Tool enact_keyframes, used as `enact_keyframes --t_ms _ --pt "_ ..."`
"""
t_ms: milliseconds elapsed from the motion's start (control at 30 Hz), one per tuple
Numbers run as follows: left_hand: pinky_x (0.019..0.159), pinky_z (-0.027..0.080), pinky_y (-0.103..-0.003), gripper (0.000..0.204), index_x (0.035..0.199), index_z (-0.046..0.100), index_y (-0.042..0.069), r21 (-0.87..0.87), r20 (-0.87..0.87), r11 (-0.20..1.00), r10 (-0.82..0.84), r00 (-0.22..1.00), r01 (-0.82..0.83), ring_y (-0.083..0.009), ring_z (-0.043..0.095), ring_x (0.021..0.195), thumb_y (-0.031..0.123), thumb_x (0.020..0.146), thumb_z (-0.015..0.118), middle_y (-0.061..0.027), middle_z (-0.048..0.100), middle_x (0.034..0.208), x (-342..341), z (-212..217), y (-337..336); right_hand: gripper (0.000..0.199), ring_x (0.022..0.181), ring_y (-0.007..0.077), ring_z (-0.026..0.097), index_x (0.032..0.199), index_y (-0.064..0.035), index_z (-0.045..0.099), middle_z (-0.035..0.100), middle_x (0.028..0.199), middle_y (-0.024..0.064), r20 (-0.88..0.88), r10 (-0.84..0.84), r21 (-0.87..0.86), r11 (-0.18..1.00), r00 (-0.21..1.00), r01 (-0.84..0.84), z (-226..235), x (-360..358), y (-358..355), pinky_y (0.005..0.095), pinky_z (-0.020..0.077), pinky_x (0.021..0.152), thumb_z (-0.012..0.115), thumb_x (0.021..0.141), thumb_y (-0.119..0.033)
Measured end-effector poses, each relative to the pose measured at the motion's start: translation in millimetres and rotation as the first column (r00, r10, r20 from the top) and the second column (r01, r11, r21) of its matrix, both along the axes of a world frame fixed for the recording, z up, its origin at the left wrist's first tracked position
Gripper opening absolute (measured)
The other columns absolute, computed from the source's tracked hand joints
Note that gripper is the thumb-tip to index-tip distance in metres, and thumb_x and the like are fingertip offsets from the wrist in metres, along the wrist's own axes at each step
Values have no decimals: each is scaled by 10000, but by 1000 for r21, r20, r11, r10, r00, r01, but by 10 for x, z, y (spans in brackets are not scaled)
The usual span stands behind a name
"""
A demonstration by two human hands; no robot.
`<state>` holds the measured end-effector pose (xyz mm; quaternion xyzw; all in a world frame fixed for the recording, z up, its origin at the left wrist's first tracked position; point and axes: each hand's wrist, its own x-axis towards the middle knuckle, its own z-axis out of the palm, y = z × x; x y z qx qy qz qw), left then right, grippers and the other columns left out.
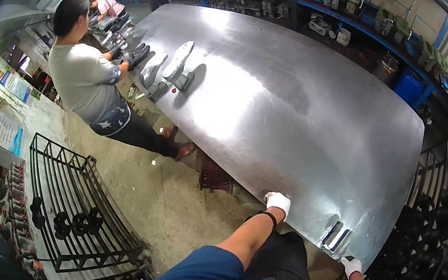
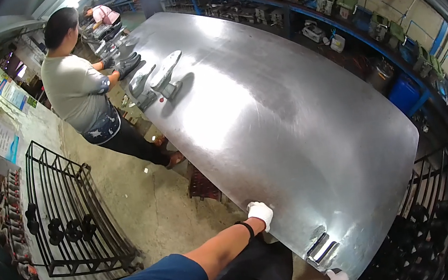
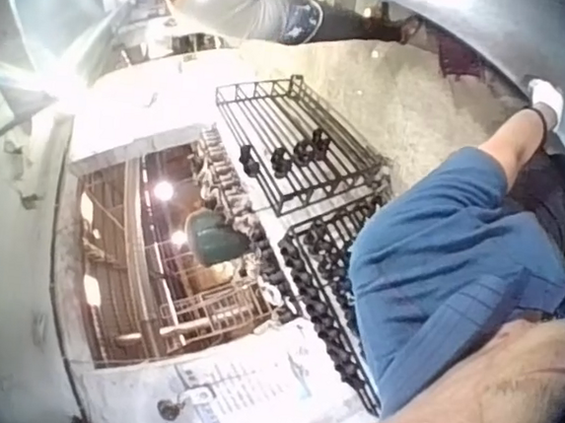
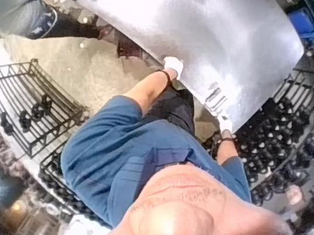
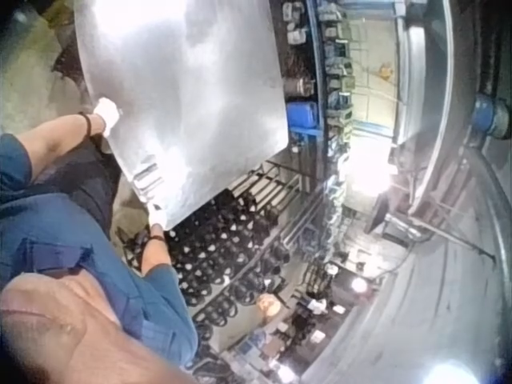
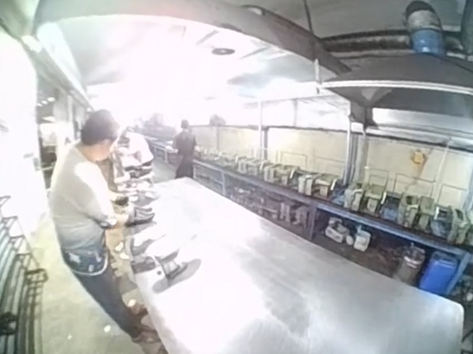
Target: Inspecting manufactured shoes and sorting them onto storage racks.
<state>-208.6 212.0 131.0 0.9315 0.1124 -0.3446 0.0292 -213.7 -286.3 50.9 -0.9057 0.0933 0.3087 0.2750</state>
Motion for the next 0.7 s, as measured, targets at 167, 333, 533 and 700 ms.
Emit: enact_keyframes --t_ms 167,333,533,700 --pt "766 547 -576 434 1127 794 128 1 -11 1000 -2 1000 2 -344 725 1054 330 751 875 -108 776 1111 14 -2 -19 279 743 275 734 931 0 803 779 828 145 39 30 14 999 999 -31 -51 9 -60 412 551 724 841 855 -266" --pt "769 551 -568 438 1134 791 120 6 6 1000 -11 1000 11 -336 727 1051 330 758 869 -110 775 1110 2 -13 -29 391 784 333 746 928 14 798 773 839 192 23 40 -107 994 999 -37 -22 49 -30 444 555 753 878 807 -349" --pt "807 552 -573 468 1150 788 120 -4 -11 1000 8 1000 -8 -340 727 1066 333 745 886 -111 776 1123 28 36 -16 452 840 360 753 915 39 788 768 855 224 0 7 -155 988 1000 -7 350 39 227 460 558 784 883 788 -384" --pt "802 557 -567 478 1136 792 115 3 -18 1000 13 1000 -13 -333 739 1039 331 722 890 -111 780 1107 20 -22 6 497 984 430 733 978 -32 804 756 984 269 -33 86 -292 952 996 -92 181 68 134 476 562 886 825 794 -494"
